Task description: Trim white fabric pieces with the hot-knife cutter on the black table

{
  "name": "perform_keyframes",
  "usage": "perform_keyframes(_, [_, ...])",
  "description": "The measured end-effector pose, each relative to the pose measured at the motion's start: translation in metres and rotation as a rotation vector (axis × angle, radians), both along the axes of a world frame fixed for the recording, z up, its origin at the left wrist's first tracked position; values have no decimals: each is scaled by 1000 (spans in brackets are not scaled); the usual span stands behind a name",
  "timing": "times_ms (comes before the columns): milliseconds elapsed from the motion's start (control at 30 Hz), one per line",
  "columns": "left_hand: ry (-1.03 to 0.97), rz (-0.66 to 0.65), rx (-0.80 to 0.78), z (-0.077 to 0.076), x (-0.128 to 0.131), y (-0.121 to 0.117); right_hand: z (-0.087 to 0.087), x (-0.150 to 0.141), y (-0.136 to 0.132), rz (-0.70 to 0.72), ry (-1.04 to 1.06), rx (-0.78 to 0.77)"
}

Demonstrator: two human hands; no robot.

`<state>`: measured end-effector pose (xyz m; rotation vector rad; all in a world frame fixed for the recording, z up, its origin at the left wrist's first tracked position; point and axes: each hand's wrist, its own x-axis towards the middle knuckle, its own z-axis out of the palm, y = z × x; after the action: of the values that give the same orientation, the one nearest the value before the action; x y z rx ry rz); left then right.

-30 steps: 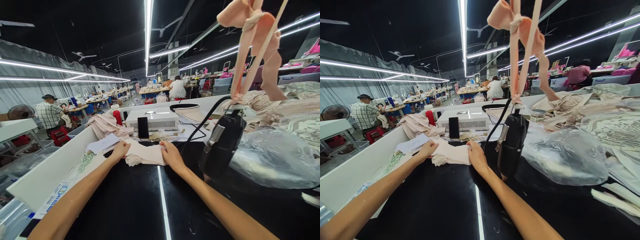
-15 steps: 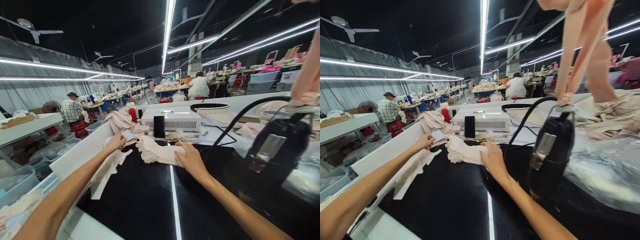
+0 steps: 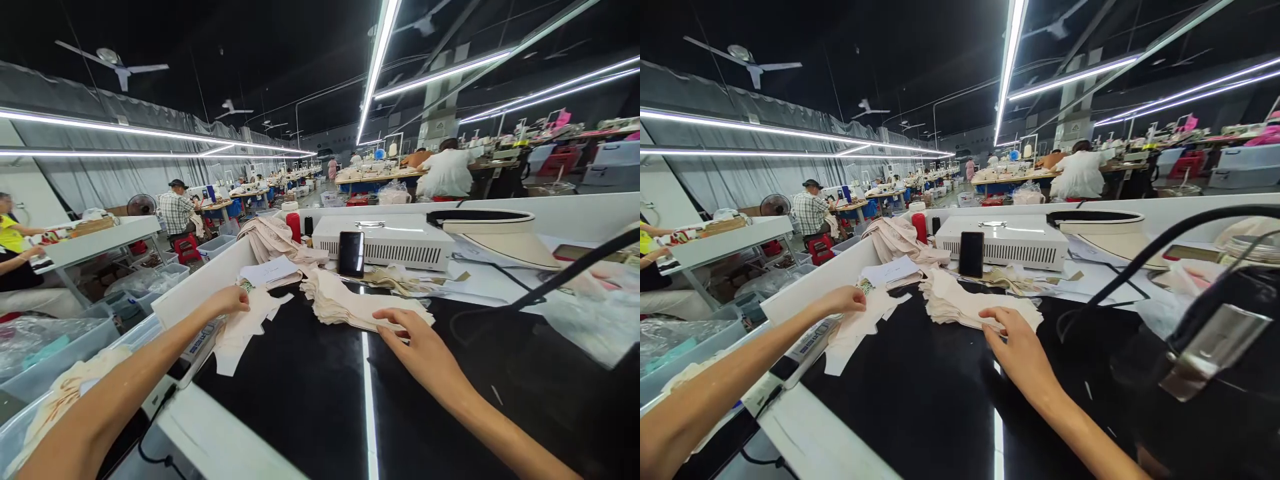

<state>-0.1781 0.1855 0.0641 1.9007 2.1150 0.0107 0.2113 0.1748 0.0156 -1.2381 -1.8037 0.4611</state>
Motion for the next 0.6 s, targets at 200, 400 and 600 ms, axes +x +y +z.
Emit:
perform_keyframes(200, [-93, -45, 13, -11, -3, -4, -1, -11, -15, 61, 15, -31])
perform_keyframes(400, [-366, -173, 66, 2, 3, -26, 1, -28, -37, 181, 17, -145])
perform_keyframes(600, [-747, -321, 37, 5, 54, -77, 6, -62, -74, 470, 249, -626])
